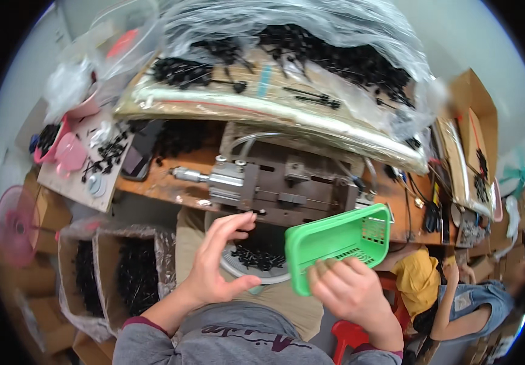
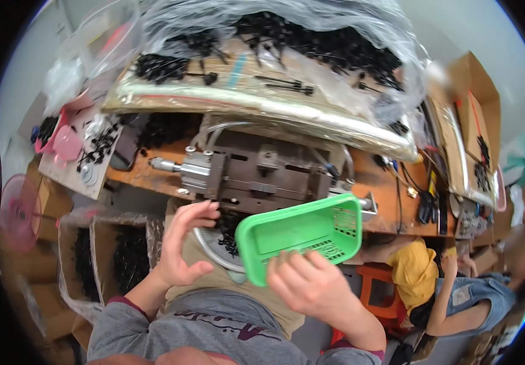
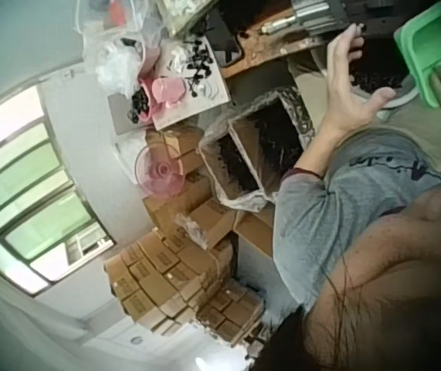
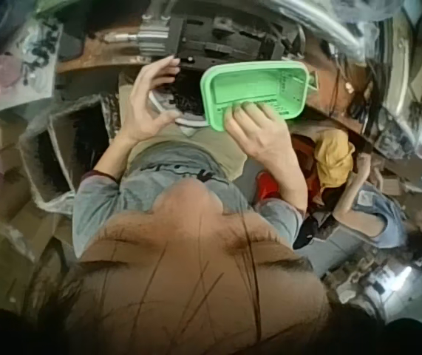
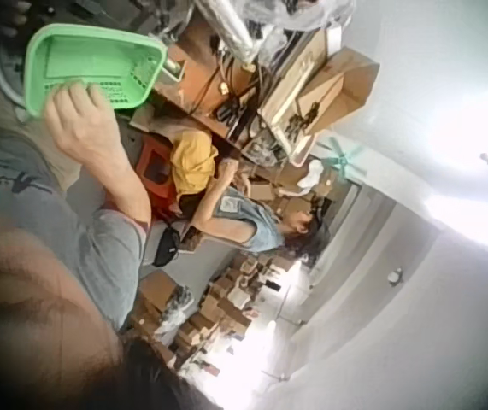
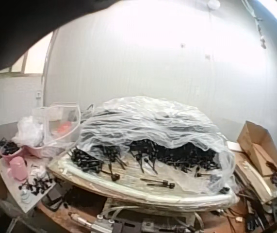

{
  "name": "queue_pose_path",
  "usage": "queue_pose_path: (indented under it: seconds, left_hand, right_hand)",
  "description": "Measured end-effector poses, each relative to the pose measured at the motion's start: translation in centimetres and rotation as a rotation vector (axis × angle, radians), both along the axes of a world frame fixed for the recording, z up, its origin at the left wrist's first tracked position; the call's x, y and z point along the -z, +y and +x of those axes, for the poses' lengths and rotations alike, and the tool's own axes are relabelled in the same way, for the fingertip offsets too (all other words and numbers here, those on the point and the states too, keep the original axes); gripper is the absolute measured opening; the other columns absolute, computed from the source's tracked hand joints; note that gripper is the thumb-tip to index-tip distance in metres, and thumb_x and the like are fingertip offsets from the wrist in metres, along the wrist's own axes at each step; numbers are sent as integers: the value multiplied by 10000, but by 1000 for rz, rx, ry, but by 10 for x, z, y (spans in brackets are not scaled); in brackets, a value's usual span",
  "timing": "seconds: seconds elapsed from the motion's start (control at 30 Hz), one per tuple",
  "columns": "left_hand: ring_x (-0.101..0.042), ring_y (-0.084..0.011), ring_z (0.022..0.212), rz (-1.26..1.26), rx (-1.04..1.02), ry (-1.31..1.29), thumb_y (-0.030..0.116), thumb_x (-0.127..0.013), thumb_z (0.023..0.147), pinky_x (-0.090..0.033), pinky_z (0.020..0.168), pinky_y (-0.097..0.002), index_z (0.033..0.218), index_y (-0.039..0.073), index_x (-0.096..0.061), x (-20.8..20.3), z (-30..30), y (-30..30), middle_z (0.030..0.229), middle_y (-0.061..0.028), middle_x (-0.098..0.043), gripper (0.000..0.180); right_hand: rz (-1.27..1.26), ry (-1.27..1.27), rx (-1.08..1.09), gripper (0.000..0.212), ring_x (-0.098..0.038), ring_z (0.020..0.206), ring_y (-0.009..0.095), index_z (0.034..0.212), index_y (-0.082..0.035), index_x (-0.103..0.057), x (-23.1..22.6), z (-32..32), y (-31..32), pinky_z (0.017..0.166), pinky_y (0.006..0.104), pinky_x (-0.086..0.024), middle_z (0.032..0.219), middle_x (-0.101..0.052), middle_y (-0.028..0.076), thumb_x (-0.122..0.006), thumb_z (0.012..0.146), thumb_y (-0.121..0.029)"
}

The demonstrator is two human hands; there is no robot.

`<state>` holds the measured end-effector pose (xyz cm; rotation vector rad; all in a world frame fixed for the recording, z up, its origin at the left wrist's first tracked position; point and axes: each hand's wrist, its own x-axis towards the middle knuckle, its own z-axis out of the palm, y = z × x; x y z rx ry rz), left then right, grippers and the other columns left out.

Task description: Manually assemble small mechanical components using a pneumatic jig.

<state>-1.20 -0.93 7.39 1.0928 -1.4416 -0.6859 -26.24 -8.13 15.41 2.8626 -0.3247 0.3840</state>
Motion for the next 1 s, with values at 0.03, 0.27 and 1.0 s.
queue_pose_path:
  seconds: [0.03, 0.27, 1.0]
  left_hand:
    - [-527, -298, 1224, 125, 96, 217, 526, -757, 800, -432, 1022, -417, 1475, -22, -327, -4, -1, 4, 1384, -201, -478, 970]
    - [-530, -192, 1190, 358, -30, 437, 268, -571, 877, -412, 1015, -324, 1415, -11, -390, 1, 15, 24, 1284, -135, -548, 633]
    - [-505, -376, 1261, 170, -838, -632, 457, -848, 708, -392, 1077, -427, 1479, -57, -298, 68, 189, -76, 1360, -254, -504, 1077]
  right_hand:
    - [33, 20, -65, 210, -599, 801, 157, 929, -38, -630, 2, 15, 2, 681, 287, -460, 838, -593, 37, -624, 743, -135]
    - [68, -3, -295, 164, -535, 715, 140, 879, -39, -597, 26, 82, 7, 632, 268, -410, 743, -502, 9, -603, 758, -150]
    - [470, -296, -53, 358, -547, 586, 202, 923, -27, -654, 81, 55, 29, 556, 321, -394, 676, -560, 29, -723, 573, -2]
